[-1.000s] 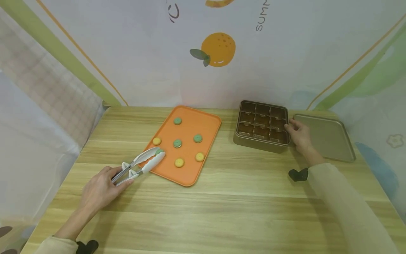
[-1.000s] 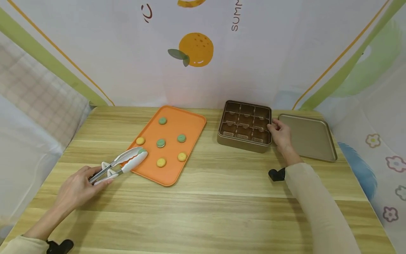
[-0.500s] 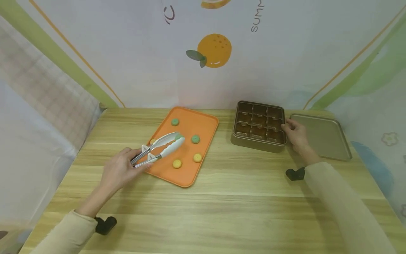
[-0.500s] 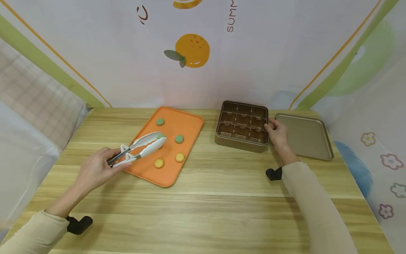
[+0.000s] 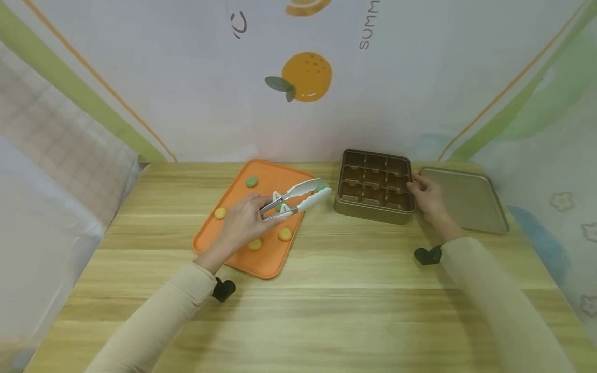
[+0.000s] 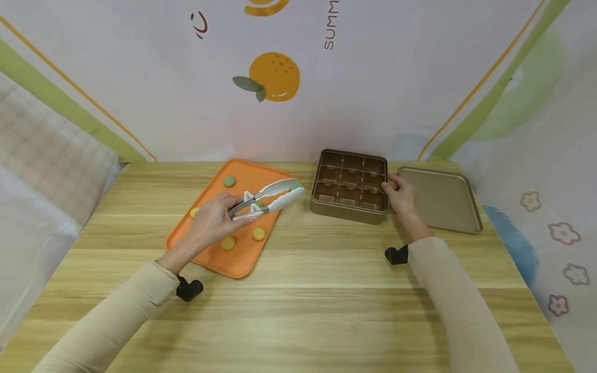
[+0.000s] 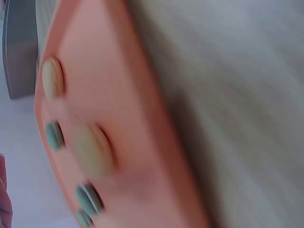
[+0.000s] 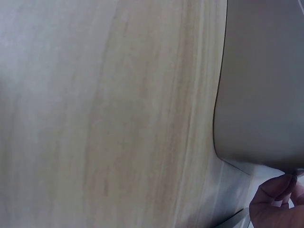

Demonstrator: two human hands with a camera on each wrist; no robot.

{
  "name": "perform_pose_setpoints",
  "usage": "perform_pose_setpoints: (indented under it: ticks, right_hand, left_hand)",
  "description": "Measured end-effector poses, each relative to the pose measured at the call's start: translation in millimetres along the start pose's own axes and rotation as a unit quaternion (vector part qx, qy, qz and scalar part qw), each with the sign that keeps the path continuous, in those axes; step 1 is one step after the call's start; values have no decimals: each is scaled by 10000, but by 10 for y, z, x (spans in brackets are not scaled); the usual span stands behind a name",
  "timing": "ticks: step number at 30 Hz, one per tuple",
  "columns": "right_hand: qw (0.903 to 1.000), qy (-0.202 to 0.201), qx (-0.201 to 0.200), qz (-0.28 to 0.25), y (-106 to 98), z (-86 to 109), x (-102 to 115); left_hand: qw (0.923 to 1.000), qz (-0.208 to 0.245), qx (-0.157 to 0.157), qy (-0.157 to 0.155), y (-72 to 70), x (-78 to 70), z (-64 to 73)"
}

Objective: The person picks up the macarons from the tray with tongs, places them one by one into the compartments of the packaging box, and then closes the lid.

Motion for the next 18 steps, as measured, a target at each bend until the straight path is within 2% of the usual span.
perform_pose_setpoints:
  ticks: [9,14,18]
  right_hand:
    - [10000,16,36,9,4,13,-1]
    - [10000,7,57,-52,9,20,7]
    - [10000,23,38,-65,17,20,4]
  left_hand:
    - [9995,82,295,-45,344,-347,-286]
    - [9989,-69,447,-159,462,-442,-366]
    - [9984,-91,512,-227,497,-484,-408]
Point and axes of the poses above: each hand's wrist, its own z-axis away from the middle knuckle, its own y-axis out of the palm, x = y × z, the point moved 7 cm from there along -z, towards the middle knuckle, and after that the axes turned 8 degrees about -x, right-handed, at the moved point
